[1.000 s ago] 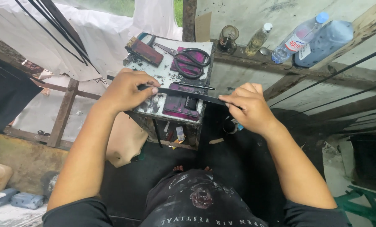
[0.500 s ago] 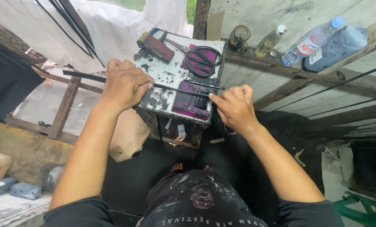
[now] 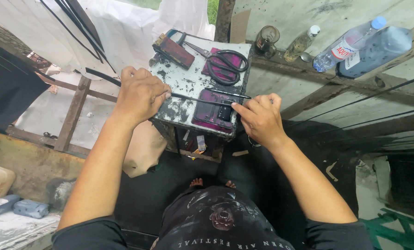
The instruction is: Applying edge paint to leather straps using a manual applicator and hanging them on a line to dry.
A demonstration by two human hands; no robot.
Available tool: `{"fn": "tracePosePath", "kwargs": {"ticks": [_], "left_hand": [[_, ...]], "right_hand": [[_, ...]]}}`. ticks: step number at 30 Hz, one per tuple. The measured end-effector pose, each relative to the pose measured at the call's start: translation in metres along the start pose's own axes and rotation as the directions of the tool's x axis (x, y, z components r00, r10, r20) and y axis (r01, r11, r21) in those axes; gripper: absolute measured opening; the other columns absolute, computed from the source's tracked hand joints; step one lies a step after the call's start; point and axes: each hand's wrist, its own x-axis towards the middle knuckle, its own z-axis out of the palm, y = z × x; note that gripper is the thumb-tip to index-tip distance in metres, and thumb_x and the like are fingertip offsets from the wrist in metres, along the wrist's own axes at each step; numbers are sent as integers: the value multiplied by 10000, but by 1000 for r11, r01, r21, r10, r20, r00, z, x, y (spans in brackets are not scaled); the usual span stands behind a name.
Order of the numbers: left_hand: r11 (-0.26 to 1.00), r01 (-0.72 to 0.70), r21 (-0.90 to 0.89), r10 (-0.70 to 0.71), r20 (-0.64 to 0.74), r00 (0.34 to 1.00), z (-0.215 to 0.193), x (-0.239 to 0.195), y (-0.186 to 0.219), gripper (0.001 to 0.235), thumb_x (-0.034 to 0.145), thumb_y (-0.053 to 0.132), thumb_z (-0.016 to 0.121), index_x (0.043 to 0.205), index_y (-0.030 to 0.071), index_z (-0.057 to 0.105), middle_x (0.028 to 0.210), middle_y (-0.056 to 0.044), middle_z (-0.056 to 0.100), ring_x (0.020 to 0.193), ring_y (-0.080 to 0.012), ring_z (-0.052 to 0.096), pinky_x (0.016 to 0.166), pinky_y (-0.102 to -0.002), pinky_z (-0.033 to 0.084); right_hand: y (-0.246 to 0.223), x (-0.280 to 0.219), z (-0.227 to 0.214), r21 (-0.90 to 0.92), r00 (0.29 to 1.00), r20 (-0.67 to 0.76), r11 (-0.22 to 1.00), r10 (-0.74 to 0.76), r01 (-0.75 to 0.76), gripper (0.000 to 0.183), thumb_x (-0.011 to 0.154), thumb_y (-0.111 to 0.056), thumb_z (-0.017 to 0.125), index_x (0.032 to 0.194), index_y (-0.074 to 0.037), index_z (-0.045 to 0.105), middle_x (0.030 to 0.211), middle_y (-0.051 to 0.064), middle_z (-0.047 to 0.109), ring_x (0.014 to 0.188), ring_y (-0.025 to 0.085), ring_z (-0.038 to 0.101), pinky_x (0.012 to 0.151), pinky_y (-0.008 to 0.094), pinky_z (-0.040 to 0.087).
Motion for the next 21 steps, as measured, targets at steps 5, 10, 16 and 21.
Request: {"fn": "tracePosePath", "kwargs": {"ticks": [5,10,16,21], "left_hand": [[999,-21,-32,21,-3,1000,4,7,13,72,887,229,808,959,229,810,848,35,754,937,-168,604,1031,-421,301],[997,-41,-61,42,7,999,13,15,24,85,868,222,811,953,229,811,826,46,747,921,-157,585,1022,-412,296],[993,-89,-78,88,-15,996,15,24,46,65,876,224,806,941,222,811,823,47,749,900,-155,587,997,-410,314],[982,-165,-96,156,-91,983,18,31,61,39,903,236,771,899,223,807,801,53,736,864,-152,578,954,-383,339]], "right_hand": [[9,-14,-9,-44,999,37,999,16,-15,190,950,-148,664,1085,-229,769,804,-18,591,868,206,580,916,451,359],[14,-24,-20,-81,998,45,996,50,-46,199,956,-143,661,1095,-234,772,802,-20,585,870,200,572,923,452,351],[20,-39,-35,-108,996,39,991,80,-75,207,969,-142,638,1102,-239,764,809,-21,581,868,212,575,913,450,364],[22,-47,-51,-143,988,68,981,142,-131,226,956,-132,654,1095,-266,772,802,-45,591,870,193,578,924,447,372]]}}
